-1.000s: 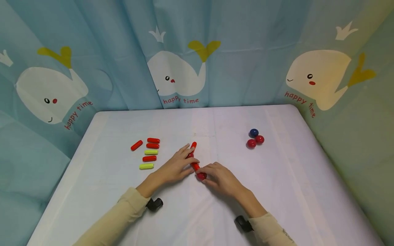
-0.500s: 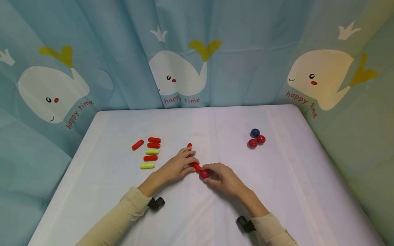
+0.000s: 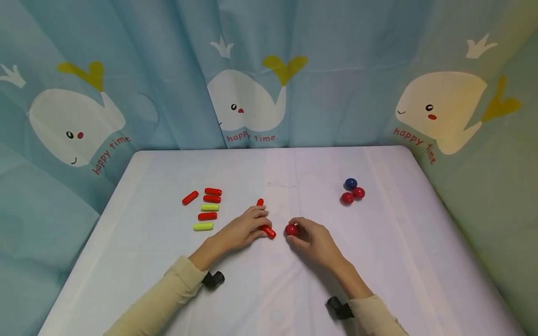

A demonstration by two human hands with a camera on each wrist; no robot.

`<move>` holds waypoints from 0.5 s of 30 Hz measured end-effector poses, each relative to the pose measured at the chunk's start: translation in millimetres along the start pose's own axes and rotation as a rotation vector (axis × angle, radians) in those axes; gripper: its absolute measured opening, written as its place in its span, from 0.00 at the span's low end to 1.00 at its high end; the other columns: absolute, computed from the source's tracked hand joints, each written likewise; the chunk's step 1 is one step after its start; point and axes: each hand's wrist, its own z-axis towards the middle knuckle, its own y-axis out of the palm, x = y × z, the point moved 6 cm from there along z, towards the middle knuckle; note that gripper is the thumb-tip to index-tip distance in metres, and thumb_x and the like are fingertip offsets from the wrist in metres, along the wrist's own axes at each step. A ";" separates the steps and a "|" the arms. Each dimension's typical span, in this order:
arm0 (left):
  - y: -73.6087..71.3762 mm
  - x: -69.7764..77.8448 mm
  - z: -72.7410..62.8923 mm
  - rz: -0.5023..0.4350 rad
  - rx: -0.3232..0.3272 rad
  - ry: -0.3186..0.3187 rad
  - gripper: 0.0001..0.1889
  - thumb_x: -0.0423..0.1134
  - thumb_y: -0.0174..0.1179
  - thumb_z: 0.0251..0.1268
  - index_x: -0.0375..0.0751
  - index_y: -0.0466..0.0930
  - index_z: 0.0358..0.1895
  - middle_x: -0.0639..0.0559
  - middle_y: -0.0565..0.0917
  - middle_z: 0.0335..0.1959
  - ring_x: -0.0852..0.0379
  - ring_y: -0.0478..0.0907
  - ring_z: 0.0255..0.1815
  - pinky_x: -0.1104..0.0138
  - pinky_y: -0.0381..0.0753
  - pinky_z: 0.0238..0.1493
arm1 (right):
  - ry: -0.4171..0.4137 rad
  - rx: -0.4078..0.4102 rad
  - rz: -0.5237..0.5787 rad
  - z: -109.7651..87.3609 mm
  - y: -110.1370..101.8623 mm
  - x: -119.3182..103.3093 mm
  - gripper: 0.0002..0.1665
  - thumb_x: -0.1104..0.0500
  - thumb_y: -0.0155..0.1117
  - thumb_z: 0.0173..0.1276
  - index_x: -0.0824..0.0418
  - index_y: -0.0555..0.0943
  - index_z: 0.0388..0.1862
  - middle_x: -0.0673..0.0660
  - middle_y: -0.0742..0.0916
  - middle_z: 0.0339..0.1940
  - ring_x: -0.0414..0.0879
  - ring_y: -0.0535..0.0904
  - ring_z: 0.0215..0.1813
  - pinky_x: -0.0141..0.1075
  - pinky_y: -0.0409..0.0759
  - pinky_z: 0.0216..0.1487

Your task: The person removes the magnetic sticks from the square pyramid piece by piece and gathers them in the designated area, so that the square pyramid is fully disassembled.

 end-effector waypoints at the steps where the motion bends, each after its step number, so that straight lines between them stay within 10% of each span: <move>1: -0.1 -0.5 -0.9 -0.003 -0.001 -0.012 0.12 0.42 0.61 0.74 0.45 0.82 0.55 0.42 0.77 0.66 0.45 0.62 0.78 0.55 0.66 0.75 | 0.004 -0.004 0.001 -0.4 -0.3 0.9 0.23 0.64 0.77 0.63 0.65 0.82 0.57 0.52 0.89 0.43 0.40 0.84 0.40 0.37 0.86 0.46; 15: 1.0 -2.6 -0.8 -0.060 0.021 -0.034 0.11 0.41 0.61 0.75 0.45 0.81 0.55 0.43 0.76 0.67 0.47 0.62 0.78 0.57 0.65 0.76 | 0.106 0.176 -0.073 -15.2 -43.3 36.3 0.22 0.64 0.74 0.65 0.65 0.80 0.57 0.58 0.89 0.40 0.49 0.85 0.37 0.31 0.83 0.38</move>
